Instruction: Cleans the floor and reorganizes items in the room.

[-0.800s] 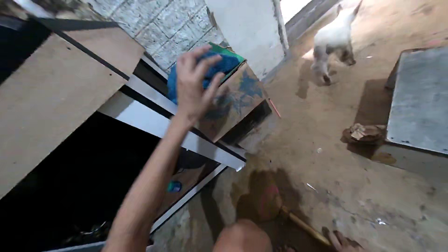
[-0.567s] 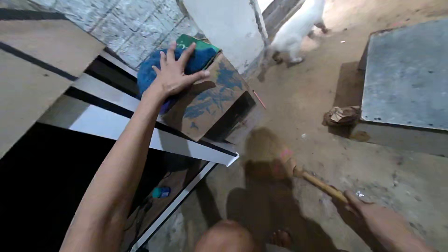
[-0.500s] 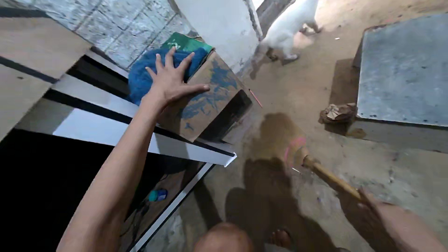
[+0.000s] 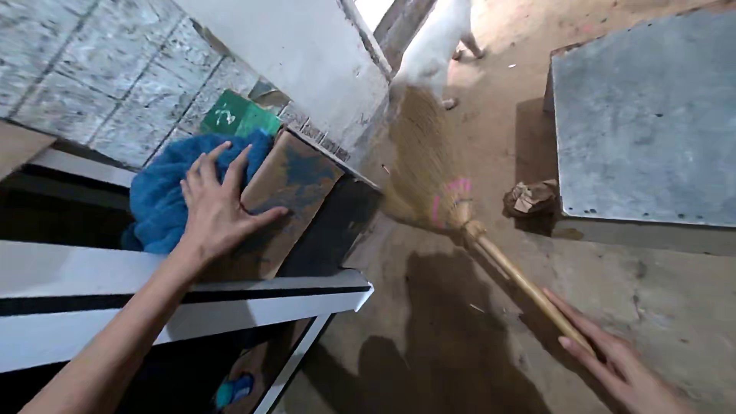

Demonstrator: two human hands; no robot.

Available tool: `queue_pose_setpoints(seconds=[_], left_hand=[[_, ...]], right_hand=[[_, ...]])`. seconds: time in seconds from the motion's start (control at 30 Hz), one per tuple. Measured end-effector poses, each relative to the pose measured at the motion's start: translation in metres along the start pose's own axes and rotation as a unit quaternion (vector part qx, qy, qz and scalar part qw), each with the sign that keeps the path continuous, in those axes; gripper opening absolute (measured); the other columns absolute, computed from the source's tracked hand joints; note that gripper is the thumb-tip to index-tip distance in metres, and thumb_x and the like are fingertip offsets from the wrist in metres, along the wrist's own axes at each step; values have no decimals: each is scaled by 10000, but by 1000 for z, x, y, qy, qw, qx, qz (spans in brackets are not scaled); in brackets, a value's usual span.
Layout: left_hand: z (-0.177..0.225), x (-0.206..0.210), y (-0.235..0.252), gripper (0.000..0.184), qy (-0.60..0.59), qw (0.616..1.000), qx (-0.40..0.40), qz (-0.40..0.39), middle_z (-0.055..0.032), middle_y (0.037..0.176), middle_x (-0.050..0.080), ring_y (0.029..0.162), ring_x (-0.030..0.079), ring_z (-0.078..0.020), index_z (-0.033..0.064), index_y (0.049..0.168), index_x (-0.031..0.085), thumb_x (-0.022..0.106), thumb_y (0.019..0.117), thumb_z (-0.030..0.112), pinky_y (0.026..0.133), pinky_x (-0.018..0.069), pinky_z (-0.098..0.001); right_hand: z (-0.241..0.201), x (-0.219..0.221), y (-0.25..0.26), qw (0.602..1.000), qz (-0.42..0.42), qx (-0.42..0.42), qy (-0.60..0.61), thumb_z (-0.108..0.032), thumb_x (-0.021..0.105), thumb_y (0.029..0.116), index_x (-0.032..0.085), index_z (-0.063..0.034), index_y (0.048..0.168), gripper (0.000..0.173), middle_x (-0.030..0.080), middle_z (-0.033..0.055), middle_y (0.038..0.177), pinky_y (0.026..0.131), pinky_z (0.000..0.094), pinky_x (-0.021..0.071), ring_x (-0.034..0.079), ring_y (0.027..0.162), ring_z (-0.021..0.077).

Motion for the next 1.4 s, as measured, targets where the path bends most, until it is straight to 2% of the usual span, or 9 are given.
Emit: queue_pose_setpoints(seconds=[0.13,0.3,0.47,0.63,0.73,0.87,1.1,1.27,1.4], left_hand=[[-8,8,0,1101,2,1000,6,-12,-272,1619,244,1432,260,-570,36,1524,407,727,696,687,1109,230,-750],[-20,12,-2,1163,0,1000,-13,-5,-222,1647,227,1476,258,-484,91,1554,375,689,682,792,1159,243,-669],[-30,15,-11,1148,-4,999,-42,-17,-181,1653,242,1483,293,-420,137,1562,370,721,681,786,1165,281,-631],[-51,21,-17,1110,7,998,-47,-27,-210,1615,282,1419,360,-439,93,1516,421,724,680,759,1113,322,-649],[-67,28,-19,1098,2,998,-43,-38,-165,1635,270,1434,361,-408,152,1531,412,729,675,761,1125,325,-640],[-71,34,-19,1104,3,998,-37,-50,-169,1624,283,1412,385,-413,157,1539,393,710,682,777,1100,348,-643],[-29,16,-4,1157,-12,999,-31,-6,-205,1627,277,1448,324,-454,112,1535,401,708,658,802,1143,295,-646],[-7,5,-1,1139,-11,1000,-16,7,-254,1624,254,1448,272,-524,77,1543,401,719,676,744,1134,251,-697],[-7,5,-3,1104,-22,1000,-10,7,-259,1629,224,1438,252,-560,84,1547,382,776,688,655,1118,233,-731]], right_hand=[[-28,-16,51,979,118,-99,-131,-350,413,1085,360,-162,1609,560,716,152,997,657,444,577,670,710,239],[-75,14,229,992,-13,-97,-80,-253,381,1124,289,-157,1631,524,668,262,1215,936,538,526,677,1026,385],[-35,73,350,962,-245,107,-53,-335,317,1140,314,-283,1608,471,548,102,846,539,328,445,475,576,169],[-15,48,312,981,-153,65,-103,-291,401,1125,492,-178,1521,422,665,216,1049,754,529,526,636,835,339],[11,18,244,993,-27,54,-103,-263,374,1128,359,-175,1604,485,629,260,1311,982,632,487,642,1138,441],[-15,-2,168,970,174,48,-162,-192,431,1104,314,-114,1618,533,696,308,986,791,637,537,693,850,489],[-49,85,276,979,-84,75,-171,-321,338,1131,326,-179,1612,502,619,265,1336,1038,603,463,605,1236,443],[8,35,305,986,-58,149,-40,-377,331,1132,377,-212,1574,474,595,142,963,643,386,496,553,694,221],[-22,11,225,985,55,115,-116,-266,346,1132,291,-106,1612,509,615,312,1301,1026,628,458,621,1180,480]])
Point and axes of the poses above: each hand's wrist, its own y-axis towards the middle knuckle, its own x-axis out of the palm, z = x × y, the point moved 9 cm from there along y, towards the middle knuckle
